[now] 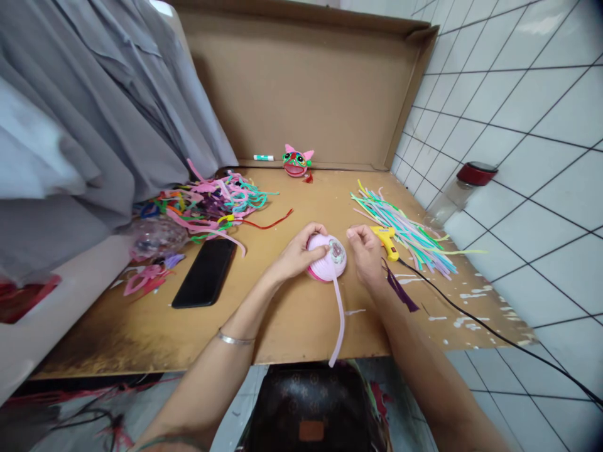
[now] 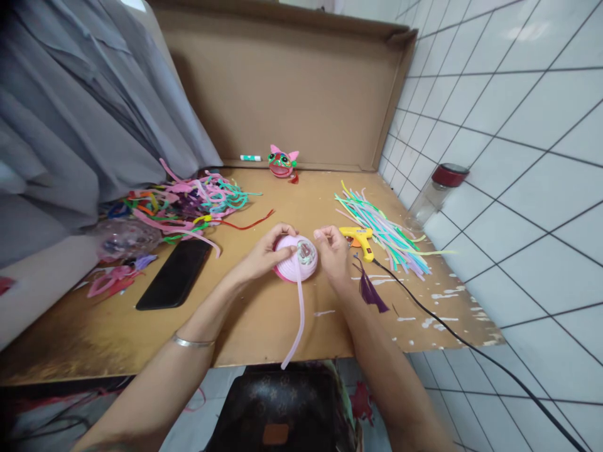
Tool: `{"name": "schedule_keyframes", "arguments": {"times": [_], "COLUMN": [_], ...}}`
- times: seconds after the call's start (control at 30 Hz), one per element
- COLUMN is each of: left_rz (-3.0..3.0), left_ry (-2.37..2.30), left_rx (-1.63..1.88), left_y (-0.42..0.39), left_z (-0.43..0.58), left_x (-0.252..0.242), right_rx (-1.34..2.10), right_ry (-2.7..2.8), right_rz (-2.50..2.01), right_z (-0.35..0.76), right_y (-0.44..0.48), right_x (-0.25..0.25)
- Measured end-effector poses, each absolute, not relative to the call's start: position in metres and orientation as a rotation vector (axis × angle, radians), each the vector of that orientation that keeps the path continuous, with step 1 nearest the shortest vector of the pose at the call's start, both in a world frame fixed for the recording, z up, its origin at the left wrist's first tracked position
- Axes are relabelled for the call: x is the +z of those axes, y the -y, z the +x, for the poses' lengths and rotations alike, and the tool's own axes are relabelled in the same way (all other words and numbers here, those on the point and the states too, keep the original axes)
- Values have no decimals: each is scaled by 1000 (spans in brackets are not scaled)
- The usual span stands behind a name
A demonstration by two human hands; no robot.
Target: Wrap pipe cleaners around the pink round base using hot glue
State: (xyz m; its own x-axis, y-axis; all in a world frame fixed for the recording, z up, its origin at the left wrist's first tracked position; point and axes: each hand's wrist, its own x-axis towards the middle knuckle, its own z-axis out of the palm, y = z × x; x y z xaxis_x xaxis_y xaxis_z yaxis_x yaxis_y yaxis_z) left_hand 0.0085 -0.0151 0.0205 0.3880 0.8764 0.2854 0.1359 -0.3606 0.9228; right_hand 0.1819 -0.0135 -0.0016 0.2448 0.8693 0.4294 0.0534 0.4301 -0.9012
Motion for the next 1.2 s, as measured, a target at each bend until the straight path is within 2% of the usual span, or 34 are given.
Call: {"name": "schedule_keyframes", "arguments": {"times": [0.23, 0.6, 1.0, 1.2], "left_rz": [1687, 1701, 1721, 1713], "left_ry": [-865, -890, -891, -862], "left_rx": [1034, 1025, 1027, 1038], "left_y": [12, 9, 12, 12], "left_z": [7, 4, 4, 4], "left_x": [18, 15, 19, 21], "right_rx": [564, 562, 509, 418], "right_ry": [936, 694, 1489, 1667], "right_rz": [-989, -1034, -1010, -1074], "right_z": [207, 223, 195, 188], "right_y": [1, -12, 14, 19], "right_x": [0, -4, 5, -1]}}
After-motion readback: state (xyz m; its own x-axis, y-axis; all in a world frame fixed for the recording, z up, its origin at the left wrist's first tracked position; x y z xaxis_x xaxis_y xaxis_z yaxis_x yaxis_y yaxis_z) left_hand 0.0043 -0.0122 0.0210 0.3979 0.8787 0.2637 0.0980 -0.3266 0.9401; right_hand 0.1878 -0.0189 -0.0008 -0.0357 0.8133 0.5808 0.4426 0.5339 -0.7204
